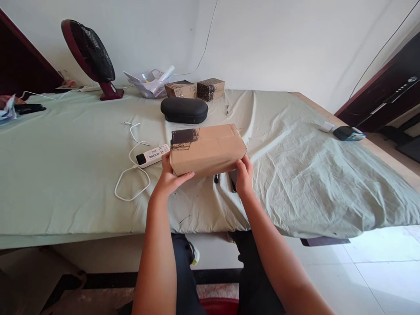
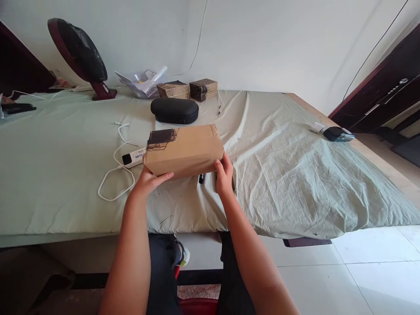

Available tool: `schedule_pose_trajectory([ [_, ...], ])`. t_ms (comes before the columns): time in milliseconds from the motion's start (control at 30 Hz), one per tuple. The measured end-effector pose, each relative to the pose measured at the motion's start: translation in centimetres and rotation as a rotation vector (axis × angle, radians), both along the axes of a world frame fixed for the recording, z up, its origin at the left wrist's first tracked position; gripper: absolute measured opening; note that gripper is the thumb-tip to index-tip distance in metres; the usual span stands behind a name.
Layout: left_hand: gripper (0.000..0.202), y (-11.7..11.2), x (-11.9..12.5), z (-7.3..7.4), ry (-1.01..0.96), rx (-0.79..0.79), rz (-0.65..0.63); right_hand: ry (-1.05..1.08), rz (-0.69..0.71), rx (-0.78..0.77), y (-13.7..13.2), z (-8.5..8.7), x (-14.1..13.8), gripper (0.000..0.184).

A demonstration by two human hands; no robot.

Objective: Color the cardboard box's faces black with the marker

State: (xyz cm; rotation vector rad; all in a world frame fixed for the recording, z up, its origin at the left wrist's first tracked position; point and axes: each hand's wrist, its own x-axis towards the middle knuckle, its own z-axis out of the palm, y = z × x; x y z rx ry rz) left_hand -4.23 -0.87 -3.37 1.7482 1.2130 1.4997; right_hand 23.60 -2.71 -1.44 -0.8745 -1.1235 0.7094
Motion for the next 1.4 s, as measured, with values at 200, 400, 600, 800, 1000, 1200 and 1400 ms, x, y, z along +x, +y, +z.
schedule_pose_trajectory([
  [200, 0.065, 0.4, -0.5, 0.1, 0.256, 0.159, 0.048, 0.060, 0.002, -0.025, 0.1, -0.1, 0.0, 0.054],
  [400, 0.108, -0.6, -1.6, 0.4, 0.191, 0.095, -0.051, 0.051, -0.018, -0.060, -0.2, 0.8, -0.3, 0.046],
  [600, 0.084, -2.1, -0.3, 0.6, 0.151, -0.030, 0.033, 0.031, 0.017, -0.048, -0.2, 0.5, -0.6, 0.046],
  [800, 0.059, -3.1, 1.8, 0.7, 0.062, -0.084, 0.162, -0.042, -0.066, -0.050, -0.6, 1.1, -1.2, 0.051],
  [1000, 0.057, -2.9, 1.4, -0.3, -0.113, -0.095, 0.139, -0.090, -0.066, -0.003, -0.6, 1.1, -1.4, 0.057],
  [1200, 0.054, -2.7, 0.5, -0.6, -0.023, 0.117, 0.121, -0.039, -0.084, -0.055, -0.7, 1.0, -1.4, 0.056],
  [1400, 0.047, -2.9, -0.6, -0.6, 0.091, 0.213, 0.129, 0.070, -0.034, -0.068, -0.3, 0.7, -1.4, 0.050],
])
